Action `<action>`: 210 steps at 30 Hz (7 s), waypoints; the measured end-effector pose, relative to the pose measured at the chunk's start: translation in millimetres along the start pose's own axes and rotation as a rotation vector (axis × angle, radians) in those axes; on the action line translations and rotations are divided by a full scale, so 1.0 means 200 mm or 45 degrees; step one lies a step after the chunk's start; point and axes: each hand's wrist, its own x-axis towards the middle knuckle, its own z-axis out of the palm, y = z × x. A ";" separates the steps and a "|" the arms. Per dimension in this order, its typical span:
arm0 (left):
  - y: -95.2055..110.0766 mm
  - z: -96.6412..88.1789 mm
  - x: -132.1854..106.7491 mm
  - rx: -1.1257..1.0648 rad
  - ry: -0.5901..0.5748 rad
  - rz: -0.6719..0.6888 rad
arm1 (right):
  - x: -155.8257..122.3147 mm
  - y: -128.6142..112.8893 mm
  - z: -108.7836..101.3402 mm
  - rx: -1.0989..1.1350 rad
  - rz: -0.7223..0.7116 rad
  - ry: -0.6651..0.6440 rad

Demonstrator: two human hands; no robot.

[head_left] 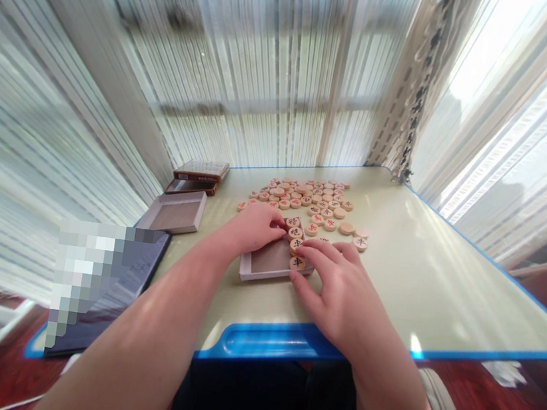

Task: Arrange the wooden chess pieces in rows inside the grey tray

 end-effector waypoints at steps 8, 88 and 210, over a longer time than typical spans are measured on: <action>-0.01 0.00 0.00 0.012 0.011 0.004 | 0.00 0.00 0.00 0.029 -0.027 0.053; 0.09 0.01 -0.01 -0.811 0.512 0.077 | 0.15 0.39 -0.01 -0.339 0.359 0.007; 0.09 0.09 -0.05 0.119 0.842 0.282 | 0.20 0.39 -0.08 -0.224 0.489 -0.186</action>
